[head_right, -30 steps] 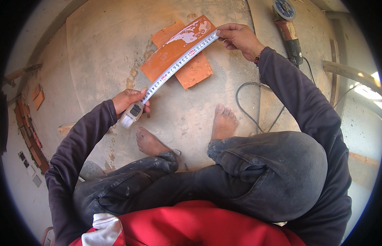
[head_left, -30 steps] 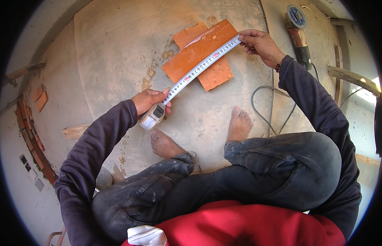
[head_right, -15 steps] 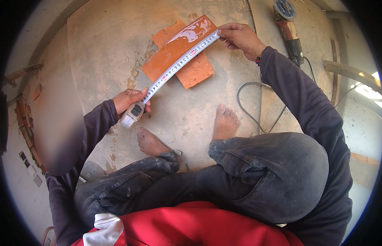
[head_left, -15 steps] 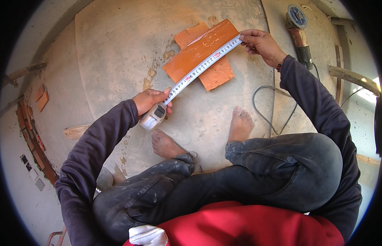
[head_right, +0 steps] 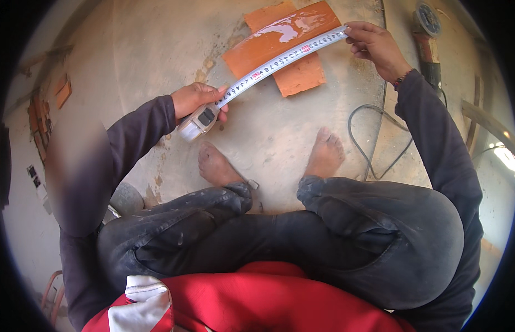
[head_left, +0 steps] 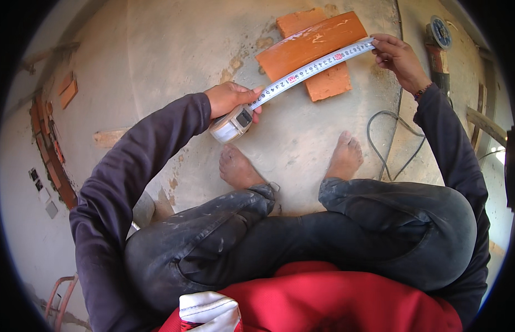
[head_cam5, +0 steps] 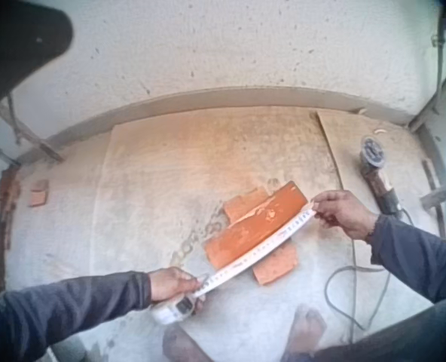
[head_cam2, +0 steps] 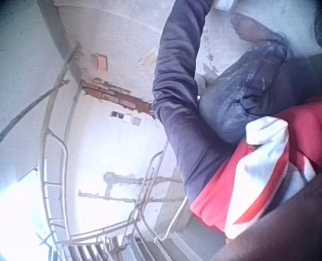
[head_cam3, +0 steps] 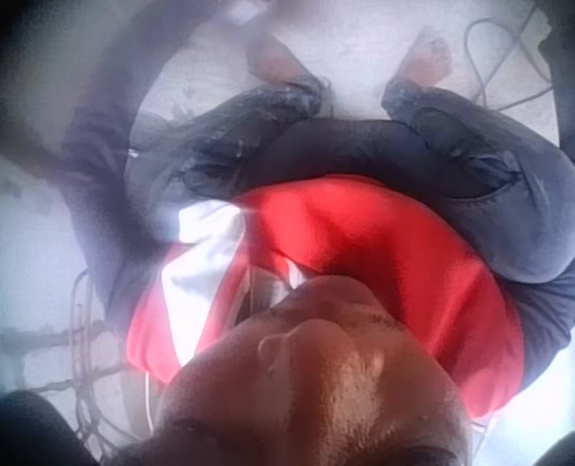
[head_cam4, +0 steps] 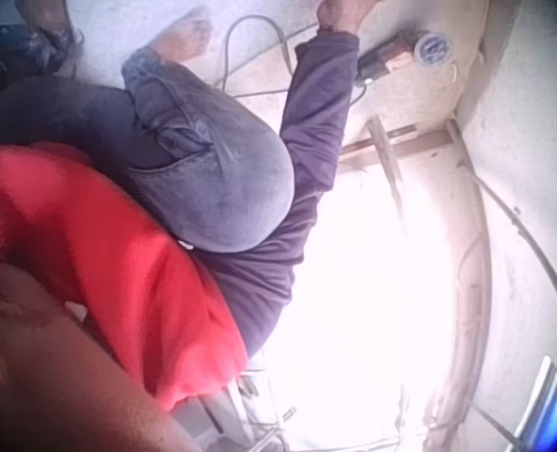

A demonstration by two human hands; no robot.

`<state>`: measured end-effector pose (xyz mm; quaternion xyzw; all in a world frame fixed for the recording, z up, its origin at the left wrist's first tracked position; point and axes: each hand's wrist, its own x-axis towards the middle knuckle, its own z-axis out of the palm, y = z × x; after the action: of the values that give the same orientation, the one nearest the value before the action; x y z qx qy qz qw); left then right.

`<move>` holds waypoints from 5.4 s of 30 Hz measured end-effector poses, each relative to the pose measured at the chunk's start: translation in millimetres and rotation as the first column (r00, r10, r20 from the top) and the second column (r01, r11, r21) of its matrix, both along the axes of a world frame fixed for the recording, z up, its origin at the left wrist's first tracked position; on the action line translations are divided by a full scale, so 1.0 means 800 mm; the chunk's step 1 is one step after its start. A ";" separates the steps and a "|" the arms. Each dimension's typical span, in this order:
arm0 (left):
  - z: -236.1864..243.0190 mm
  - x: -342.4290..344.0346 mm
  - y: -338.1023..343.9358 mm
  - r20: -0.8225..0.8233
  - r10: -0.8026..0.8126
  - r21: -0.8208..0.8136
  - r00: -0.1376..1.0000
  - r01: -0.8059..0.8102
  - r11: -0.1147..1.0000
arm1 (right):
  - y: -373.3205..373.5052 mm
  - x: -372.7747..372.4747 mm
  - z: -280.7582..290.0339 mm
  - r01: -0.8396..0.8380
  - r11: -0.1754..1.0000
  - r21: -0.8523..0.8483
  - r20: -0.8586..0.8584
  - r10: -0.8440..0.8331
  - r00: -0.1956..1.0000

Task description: The person measures a tile with a tape measure, marks it with a pencil, and then uses a power grinder to cut the tile while sitting on the floor.

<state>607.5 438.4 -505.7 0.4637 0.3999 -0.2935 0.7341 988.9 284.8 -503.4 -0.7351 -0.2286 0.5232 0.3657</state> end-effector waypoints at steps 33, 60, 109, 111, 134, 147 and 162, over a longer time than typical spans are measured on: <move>0.104 -0.055 0.018 0.119 -0.244 0.034 0.962 0.242 0.970 | -0.204 -0.137 0.013 -0.816 0.576 0.051 -0.617 0.661 0.428; 0.094 -0.049 0.047 0.058 -0.273 0.037 0.960 0.271 0.962 | -0.332 -0.240 -0.026 0.271 0.962 0.013 -0.346 -0.250 0.904; 0.226 -0.088 -0.018 -0.070 0.087 0.459 0.994 -0.046 0.887 | 0.026 -0.132 0.271 -0.794 0.030 0.607 0.271 0.931 0.243; 0.242 -0.085 -0.024 -0.067 0.081 0.524 0.994 -0.034 0.851 | 0.049 -0.137 0.257 -0.783 -0.152 0.603 0.309 0.949 0.054; 0.284 -0.181 -0.018 0.110 0.228 0.602 0.967 -0.248 0.759 | 0.094 -0.147 0.193 -0.893 0.346 0.287 -0.487 0.856 0.175; 0.341 -0.275 -0.178 0.093 0.914 0.453 0.395 -0.834 0.315 | 0.038 -0.209 0.321 -0.804 0.427 -0.413 -0.092 0.859 0.504; 0.360 -0.283 -0.102 -0.029 0.673 -0.042 -0.739 -0.671 -0.740 | 0.321 -0.495 0.369 -0.798 0.365 -0.479 -0.083 0.887 0.455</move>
<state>381.1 357.2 -217.8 -0.2170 0.5595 0.5772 0.5538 592.9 541.6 -208.6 -0.6205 -0.4780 0.6004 -0.1612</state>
